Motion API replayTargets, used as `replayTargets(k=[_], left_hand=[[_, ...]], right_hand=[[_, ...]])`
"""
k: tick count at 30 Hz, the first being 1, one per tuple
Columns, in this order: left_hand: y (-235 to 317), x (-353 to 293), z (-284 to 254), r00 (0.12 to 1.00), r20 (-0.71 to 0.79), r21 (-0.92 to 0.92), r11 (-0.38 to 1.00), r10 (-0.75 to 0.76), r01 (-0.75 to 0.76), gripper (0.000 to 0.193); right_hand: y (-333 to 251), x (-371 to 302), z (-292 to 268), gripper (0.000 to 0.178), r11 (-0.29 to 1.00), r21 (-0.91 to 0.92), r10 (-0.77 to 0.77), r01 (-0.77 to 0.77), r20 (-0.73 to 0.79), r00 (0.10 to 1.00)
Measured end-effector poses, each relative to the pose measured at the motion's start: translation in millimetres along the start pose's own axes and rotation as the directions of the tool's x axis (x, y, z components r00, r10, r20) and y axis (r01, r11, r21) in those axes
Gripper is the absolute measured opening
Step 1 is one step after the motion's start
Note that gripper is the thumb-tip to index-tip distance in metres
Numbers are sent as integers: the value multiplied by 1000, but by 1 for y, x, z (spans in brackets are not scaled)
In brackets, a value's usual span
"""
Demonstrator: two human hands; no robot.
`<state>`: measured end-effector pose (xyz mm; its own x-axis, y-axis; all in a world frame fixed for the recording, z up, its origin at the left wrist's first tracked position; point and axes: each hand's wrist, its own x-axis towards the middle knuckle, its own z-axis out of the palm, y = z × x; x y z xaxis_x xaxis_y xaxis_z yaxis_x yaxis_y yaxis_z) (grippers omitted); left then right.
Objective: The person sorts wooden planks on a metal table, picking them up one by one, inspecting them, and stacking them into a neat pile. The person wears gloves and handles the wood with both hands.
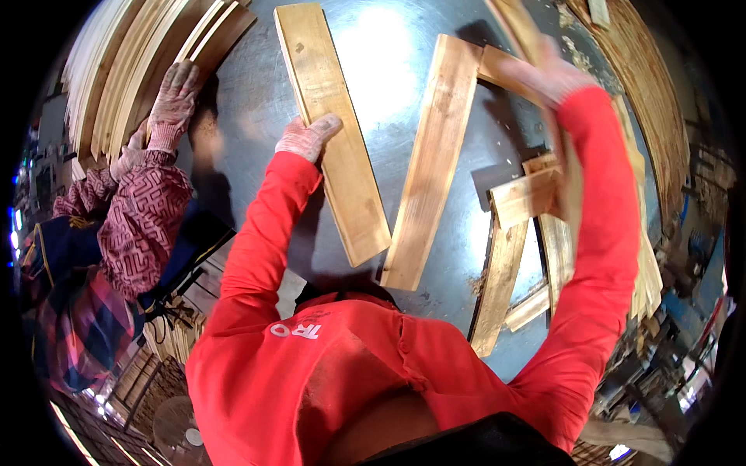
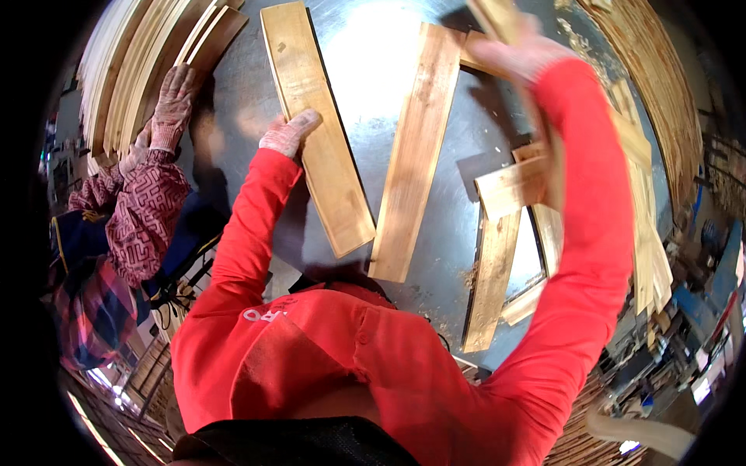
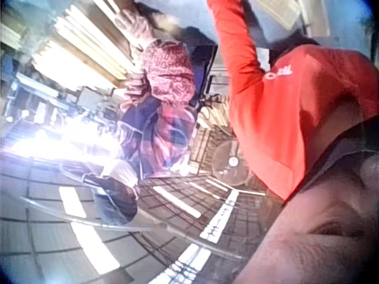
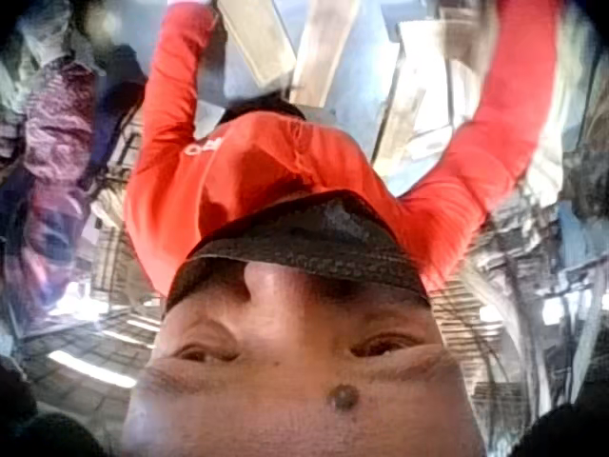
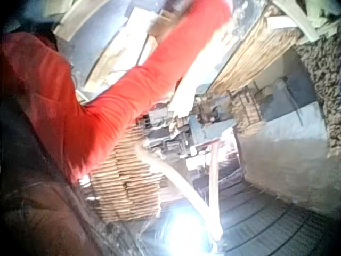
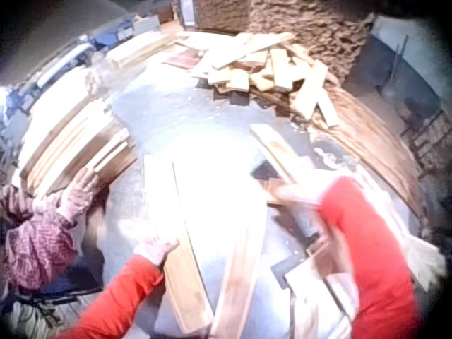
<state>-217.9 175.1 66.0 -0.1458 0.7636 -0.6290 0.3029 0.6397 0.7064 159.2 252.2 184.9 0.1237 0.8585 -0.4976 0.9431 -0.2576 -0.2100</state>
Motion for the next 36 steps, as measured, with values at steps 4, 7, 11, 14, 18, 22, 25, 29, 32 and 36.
replayTargets(k=[4,7,11,14,18,22,25,29,32,36], left_hand=[[-7,4,8,959,5,-107,954,283,-281,53],[-2,5,35,859,-67,-83,855,508,-512,60],[6,-2,25,955,65,-353,902,288,-248,59],[22,-8,-30,988,-34,-128,979,153,-156,61],[11,15,-121,894,10,790,545,448,-282,85],[-85,92,-215,715,161,594,512,680,-621,77],[3,-6,-64,757,170,655,502,631,-565,56],[-10,-80,33,869,170,-60,885,466,-462,66],[33,-100,93,599,732,-261,945,326,-197,62],[-29,-67,134,381,755,117,462,534,-879,43]], right_hand=[[-142,19,82,93,938,344,22,-43,65,998],[-210,28,118,98,946,323,-38,13,71,997],[-130,22,79,106,937,230,-269,264,-9,963],[2,32,38,99,898,-435,-224,69,-316,922],[131,31,70,72,804,-588,-216,-84,-421,881],[92,50,81,52,857,-516,-194,-4,-330,924],[103,3,80,48,889,-456,-253,47,-403,880],[56,-93,87,56,724,-542,-666,426,-390,636],[50,-143,123,44,600,-499,-796,626,-288,533],[96,-129,50,63,920,-377,-222,109,-270,937]])
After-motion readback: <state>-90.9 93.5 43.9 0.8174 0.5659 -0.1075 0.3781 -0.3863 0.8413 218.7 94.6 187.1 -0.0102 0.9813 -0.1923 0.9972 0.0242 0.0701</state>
